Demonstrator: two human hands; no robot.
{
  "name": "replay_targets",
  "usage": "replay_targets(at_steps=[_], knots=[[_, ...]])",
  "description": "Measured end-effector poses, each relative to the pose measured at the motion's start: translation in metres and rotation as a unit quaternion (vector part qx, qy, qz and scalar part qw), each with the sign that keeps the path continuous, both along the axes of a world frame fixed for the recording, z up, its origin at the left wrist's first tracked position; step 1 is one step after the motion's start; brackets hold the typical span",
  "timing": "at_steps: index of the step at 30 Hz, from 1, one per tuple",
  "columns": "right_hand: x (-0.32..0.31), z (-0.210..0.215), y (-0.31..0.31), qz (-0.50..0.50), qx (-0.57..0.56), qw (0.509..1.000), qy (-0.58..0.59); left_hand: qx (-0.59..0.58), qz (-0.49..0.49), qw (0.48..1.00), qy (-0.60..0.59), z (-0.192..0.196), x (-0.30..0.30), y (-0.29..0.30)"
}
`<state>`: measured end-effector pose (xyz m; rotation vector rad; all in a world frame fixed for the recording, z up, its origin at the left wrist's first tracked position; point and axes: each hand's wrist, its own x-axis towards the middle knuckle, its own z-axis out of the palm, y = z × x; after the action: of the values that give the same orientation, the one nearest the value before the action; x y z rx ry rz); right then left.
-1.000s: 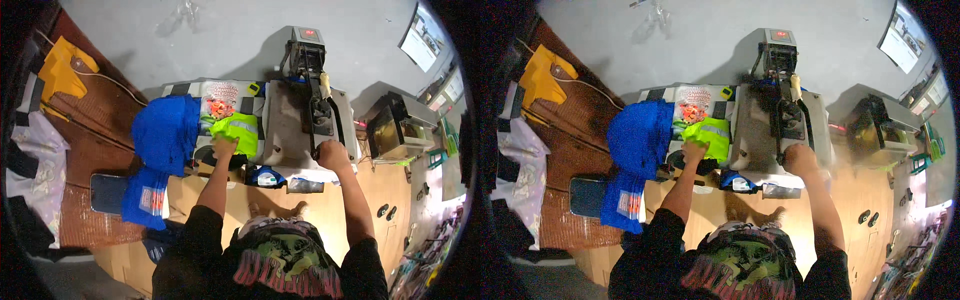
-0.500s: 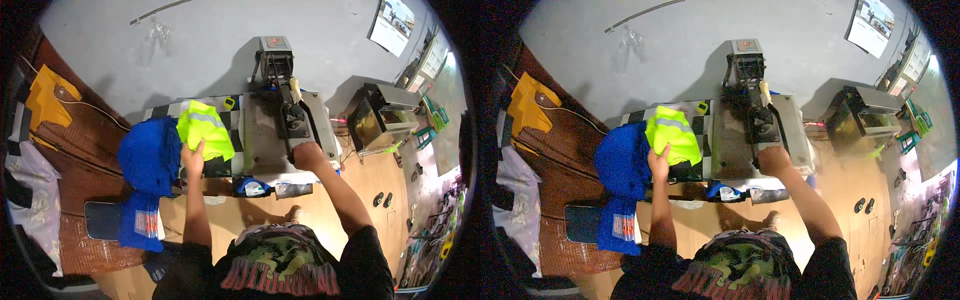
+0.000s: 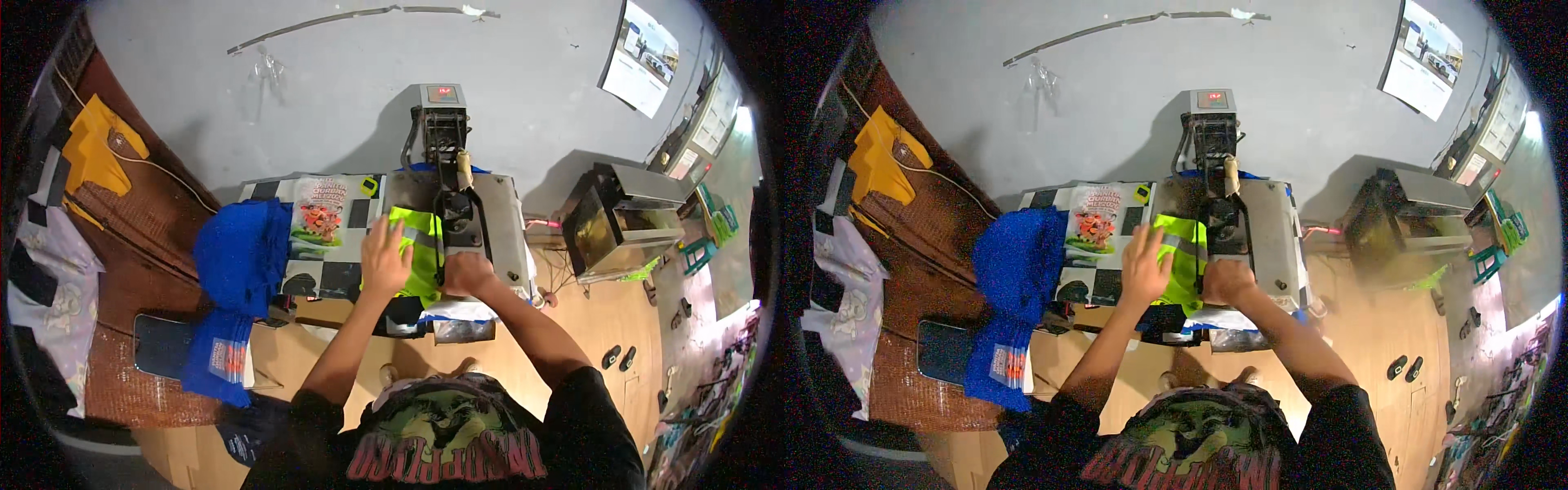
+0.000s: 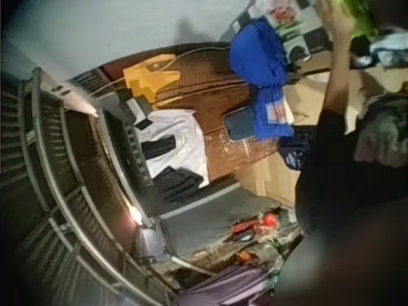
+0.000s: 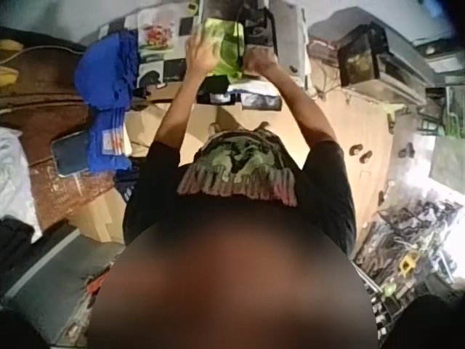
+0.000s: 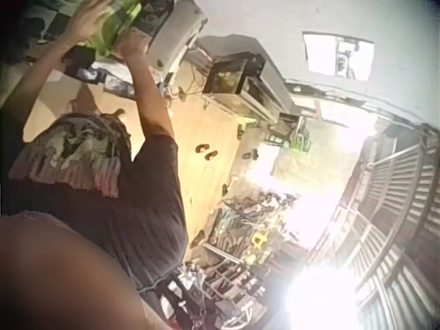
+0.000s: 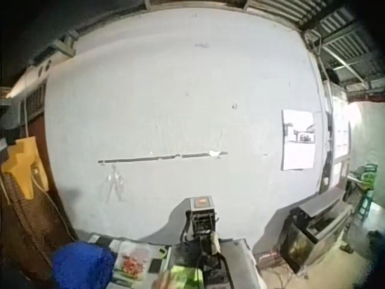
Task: Applying heat transfer designs to t-shirts using a heat press machine and then folding them.
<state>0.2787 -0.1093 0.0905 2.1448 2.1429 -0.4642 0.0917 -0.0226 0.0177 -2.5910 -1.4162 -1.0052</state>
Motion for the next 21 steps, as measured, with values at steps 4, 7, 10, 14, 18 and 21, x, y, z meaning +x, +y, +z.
replay_targets(at_steps=[4,7,10,14,18,21], knots=[[0.008,0.004,0.006,0.038,-0.071,0.996,0.024,0.015,0.0,0.997,0.079,-0.027,0.037,0.009],[0.009,0.006,0.012,0.053,-0.12,0.991,0.022,-0.035,0.057,0.988,0.142,-0.033,0.048,0.004],[0.005,0.005,0.015,0.068,-0.172,0.983,0.02,-0.049,0.063,0.986,0.144,-0.025,0.051,0.0],[0.001,0.005,0.012,0.016,-0.111,0.993,0.038,-0.054,0.081,0.988,0.117,-0.014,0.056,0.0],[0.004,0.011,0.016,0.048,-0.138,0.988,0.055,-0.067,0.068,0.993,0.064,-0.014,0.055,-0.002],[0.001,0.015,0.019,0.038,-0.149,0.986,0.057,-0.07,0.063,0.995,0.037,-0.015,0.051,-0.006]])
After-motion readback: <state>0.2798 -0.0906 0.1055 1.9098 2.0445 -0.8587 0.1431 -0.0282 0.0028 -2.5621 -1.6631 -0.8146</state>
